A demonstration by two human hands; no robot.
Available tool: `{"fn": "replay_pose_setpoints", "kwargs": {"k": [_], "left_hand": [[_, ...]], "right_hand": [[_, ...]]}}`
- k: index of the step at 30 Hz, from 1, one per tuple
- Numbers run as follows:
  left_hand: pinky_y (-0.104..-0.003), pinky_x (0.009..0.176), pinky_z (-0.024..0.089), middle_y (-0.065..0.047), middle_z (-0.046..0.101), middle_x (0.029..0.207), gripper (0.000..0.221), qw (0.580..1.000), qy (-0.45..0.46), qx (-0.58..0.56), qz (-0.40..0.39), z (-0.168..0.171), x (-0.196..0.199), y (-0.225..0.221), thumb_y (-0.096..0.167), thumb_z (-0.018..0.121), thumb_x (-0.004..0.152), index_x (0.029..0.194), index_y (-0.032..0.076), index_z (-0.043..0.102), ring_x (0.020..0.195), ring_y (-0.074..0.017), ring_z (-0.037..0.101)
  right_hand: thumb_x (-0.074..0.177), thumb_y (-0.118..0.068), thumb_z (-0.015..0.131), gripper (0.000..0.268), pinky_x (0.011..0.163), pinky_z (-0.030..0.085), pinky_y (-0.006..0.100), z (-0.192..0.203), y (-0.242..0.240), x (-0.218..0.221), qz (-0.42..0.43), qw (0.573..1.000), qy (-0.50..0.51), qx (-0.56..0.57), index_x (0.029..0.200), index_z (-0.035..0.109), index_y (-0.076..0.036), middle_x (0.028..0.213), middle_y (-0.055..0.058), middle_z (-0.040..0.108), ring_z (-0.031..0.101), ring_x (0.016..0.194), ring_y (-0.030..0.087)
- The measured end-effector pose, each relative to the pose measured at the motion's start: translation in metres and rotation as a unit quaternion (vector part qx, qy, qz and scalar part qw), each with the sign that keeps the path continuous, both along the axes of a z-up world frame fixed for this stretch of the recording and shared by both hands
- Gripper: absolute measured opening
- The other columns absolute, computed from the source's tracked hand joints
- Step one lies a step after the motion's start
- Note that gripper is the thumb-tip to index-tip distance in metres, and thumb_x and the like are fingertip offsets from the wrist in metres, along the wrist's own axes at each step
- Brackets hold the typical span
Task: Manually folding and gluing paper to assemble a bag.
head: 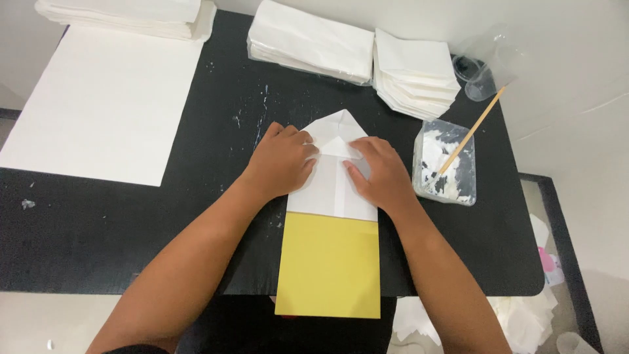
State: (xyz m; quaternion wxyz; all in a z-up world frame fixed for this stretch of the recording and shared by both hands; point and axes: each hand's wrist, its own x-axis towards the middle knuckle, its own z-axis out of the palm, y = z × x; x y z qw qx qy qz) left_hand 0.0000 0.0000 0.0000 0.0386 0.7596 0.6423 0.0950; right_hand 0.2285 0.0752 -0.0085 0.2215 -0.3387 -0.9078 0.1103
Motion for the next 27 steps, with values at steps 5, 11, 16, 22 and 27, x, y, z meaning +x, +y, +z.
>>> {"fn": "replay_pose_setpoints", "kwargs": {"k": [5, 11, 16, 22, 27], "left_hand": [[-0.042, 0.108, 0.036, -0.005, 0.073, 0.116, 0.030, 1.000, 0.000, 0.002, 0.006, -0.009, 0.004, 0.006, 0.029, 0.055, 0.097, 0.118, 0.019, 0.074, 0.112, -0.0201, 0.067], [-0.043, 0.107, 0.036, -0.008, 0.071, 0.113, 0.036, 1.000, 0.000, 0.018, 0.013, -0.007, 0.005, 0.006, 0.035, 0.053, 0.098, 0.126, 0.016, 0.067, 0.111, -0.0225, 0.066], [-0.047, 0.106, 0.034, -0.009, 0.065, 0.116, 0.048, 1.000, -0.019, 0.008, -0.013, 0.007, 0.011, 0.004, 0.048, 0.048, 0.101, 0.136, 0.019, 0.063, 0.113, -0.0263, 0.060], [-0.048, 0.109, 0.030, -0.006, 0.058, 0.117, 0.052, 1.000, -0.009, 0.009, -0.013, -0.004, 0.005, 0.006, 0.058, 0.049, 0.099, 0.132, 0.024, 0.069, 0.114, -0.0246, 0.056], [-0.045, 0.110, 0.033, -0.008, 0.072, 0.115, 0.032, 0.999, -0.027, 0.025, -0.011, -0.001, -0.003, 0.000, 0.041, 0.061, 0.097, 0.109, 0.018, 0.079, 0.106, -0.0232, 0.068]], "right_hand": [[0.103, -0.040, 0.053, 0.045, 0.111, 0.033, 0.049, 0.010, -0.002, -0.010, 0.003, 0.995, -0.095, -0.034, 0.144, 0.061, -0.021, 0.139, 0.010, 0.057, 0.047, 0.136, 0.031], [0.104, -0.042, 0.051, 0.045, 0.115, 0.025, 0.055, 0.010, -0.002, -0.007, -0.028, 0.994, -0.093, -0.057, 0.141, 0.063, -0.020, 0.141, 0.013, 0.054, 0.044, 0.137, 0.032], [0.102, -0.038, 0.055, 0.039, 0.111, 0.029, 0.053, 0.001, 0.001, -0.002, -0.011, 0.997, -0.064, -0.036, 0.134, 0.066, -0.019, 0.135, 0.009, 0.056, 0.047, 0.132, 0.031], [0.095, -0.022, 0.070, 0.016, 0.089, 0.050, 0.040, -0.007, 0.004, 0.004, -0.002, 1.000, 0.003, 0.023, 0.103, 0.081, -0.013, 0.106, 0.009, 0.068, 0.066, 0.102, 0.029], [0.093, -0.020, 0.073, 0.012, 0.074, 0.055, 0.032, -0.008, 0.004, 0.002, 0.011, 0.996, 0.052, 0.069, 0.096, 0.077, -0.008, 0.092, 0.004, 0.066, 0.068, 0.086, 0.022]]}}
